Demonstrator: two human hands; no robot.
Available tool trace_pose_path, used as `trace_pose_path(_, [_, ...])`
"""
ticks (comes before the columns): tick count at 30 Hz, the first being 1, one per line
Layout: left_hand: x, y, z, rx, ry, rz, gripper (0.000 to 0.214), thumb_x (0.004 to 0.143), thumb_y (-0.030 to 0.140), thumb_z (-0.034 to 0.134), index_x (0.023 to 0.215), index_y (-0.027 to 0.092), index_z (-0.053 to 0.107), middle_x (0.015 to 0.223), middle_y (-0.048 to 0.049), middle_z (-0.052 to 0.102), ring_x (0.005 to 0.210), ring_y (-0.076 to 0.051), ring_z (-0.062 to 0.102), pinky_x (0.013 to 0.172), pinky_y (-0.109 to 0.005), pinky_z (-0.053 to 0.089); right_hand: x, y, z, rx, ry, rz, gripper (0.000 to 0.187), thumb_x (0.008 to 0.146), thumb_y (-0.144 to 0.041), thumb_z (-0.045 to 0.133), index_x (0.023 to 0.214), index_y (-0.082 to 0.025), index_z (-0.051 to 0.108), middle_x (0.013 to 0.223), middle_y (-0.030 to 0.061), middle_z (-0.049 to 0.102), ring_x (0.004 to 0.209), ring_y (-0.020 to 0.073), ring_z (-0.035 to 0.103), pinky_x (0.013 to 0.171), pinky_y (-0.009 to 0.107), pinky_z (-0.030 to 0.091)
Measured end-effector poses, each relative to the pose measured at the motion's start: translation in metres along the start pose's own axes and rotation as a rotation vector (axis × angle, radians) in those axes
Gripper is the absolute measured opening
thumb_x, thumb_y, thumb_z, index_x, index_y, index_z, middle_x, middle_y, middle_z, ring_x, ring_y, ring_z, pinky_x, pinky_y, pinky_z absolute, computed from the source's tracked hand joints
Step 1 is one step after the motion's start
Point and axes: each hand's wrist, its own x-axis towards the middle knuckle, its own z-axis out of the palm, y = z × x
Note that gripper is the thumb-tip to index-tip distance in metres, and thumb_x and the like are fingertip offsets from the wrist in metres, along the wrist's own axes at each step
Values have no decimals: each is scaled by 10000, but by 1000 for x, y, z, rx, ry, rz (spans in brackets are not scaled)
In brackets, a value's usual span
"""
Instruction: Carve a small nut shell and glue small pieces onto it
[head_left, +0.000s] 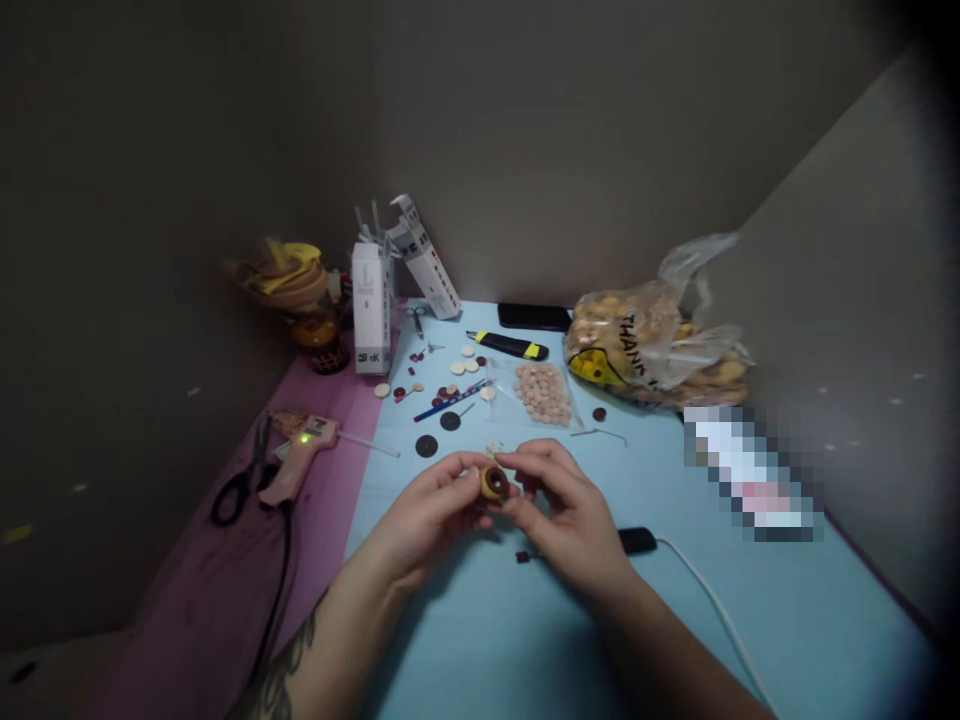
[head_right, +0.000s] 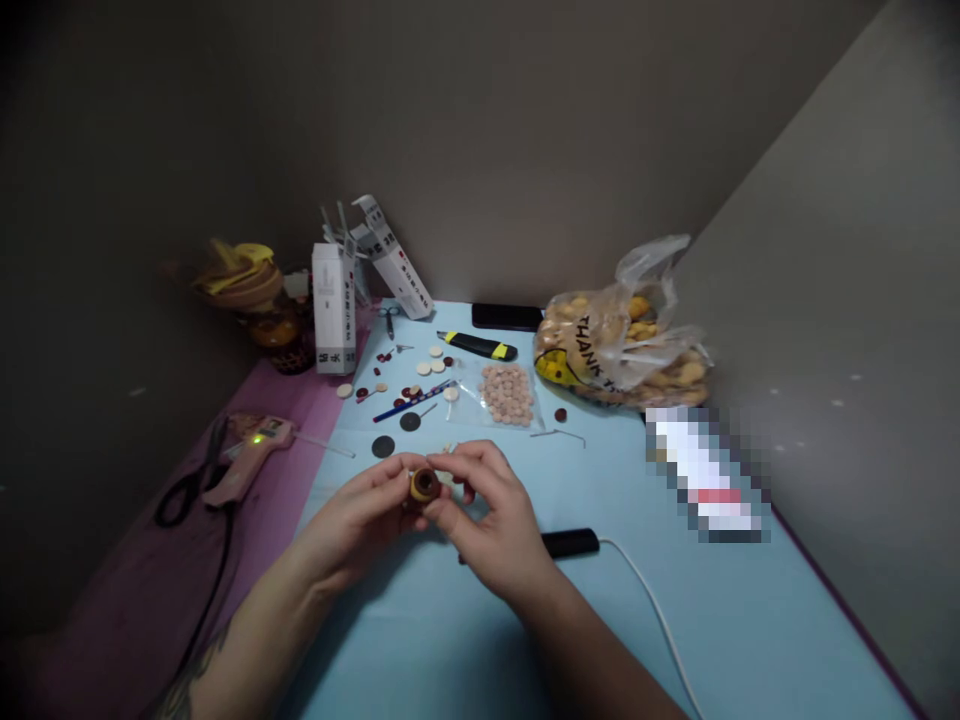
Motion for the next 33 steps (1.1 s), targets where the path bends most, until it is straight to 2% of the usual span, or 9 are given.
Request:
trace_pose_path(6, [-1, 0, 1, 62, 10, -7, 274, 837, 344, 643, 992, 120, 625, 911, -93, 639, 782, -152, 575, 649, -246, 427, -1, -3, 1, -23, -2, -33, 335, 785, -165, 677, 1090, -303, 678, 971, 26, 552, 792, 139, 560, 649, 249, 514])
trace_pose_path(12, [-2, -1, 0, 145, -29, -3, 250, 849, 311, 625, 1023, 131, 617, 934, -93, 649, 792, -144, 556, 691, -258, 411, -1, -5, 2, -68, 22, -74, 303, 787, -154, 666, 1062, -280, 688, 923, 18, 551, 773, 131, 559, 653, 246, 512])
trace_pose_path(20, [-2, 1, -1, 183, -9, 1, 252, 840, 324, 639, 1020, 148, 625, 956, -91, 662, 837, -157, 571, 728, -270, 411, 0, -8, 2, -107, 36, -94, 299, 785, -140, 657, 1045, -281, 702, 895, 15, 561, 761, 136, 571, 637, 254, 506])
trace_pose_path(23, [-3, 3, 0, 194, 11, 12, 265, 814, 350, 675, 991, 158, 631, 907, -75, 679, 830, -155, 586, 733, -262, 414, 1, -6, 1, -144, 25, -119, 295, 786, -126, 660, 1041, -267, 702, 890, 17, 584, 773, 141, 583, 655, 262, 500])
trace_pose_path(26, [-2, 3, 1, 219, 27, 53, 264, 787, 351, 709, 954, 157, 644, 813, -45, 684, 731, -114, 573, 692, -226, 412, 1, -5, 0, -155, 5, -164, 268, 805, -136, 665, 1040, -260, 697, 868, 14, 611, 786, 146, 590, 683, 267, 493])
trace_pose_path(29, [-1, 6, 1, 222, 87, 78, 254, 771, 328, 729, 940, 153, 656, 803, -37, 691, 716, -107, 587, 659, -207, 437, 1, -6, -3, -102, 62, -149, 217, 827, -169, 663, 1022, -263, 682, 879, 7, 603, 765, 136, 588, 674, 251, 491])
trace_pose_path(31, [-2, 13, -3, 146, 181, 95, 239, 769, 296, 730, 948, 160, 650, 846, -47, 709, 749, -122, 623, 659, -211, 473, 1, -11, -4, -94, 72, -115, 195, 834, -172, 658, 1009, -257, 665, 893, 7, 607, 756, 132, 589, 672, 244, 491])
trace_pose_path(33, [-3, 27, -10, -24, 296, 162, 212, 767, 236, 724, 950, 173, 638, 886, -46, 721, 752, -123, 649, 662, -216, 507, 1, -19, -1, -139, -35, -83, 187, 834, -151, 652, 999, -238, 656, 888, 12, 633, 752, 135, 595, 677, 245, 491])
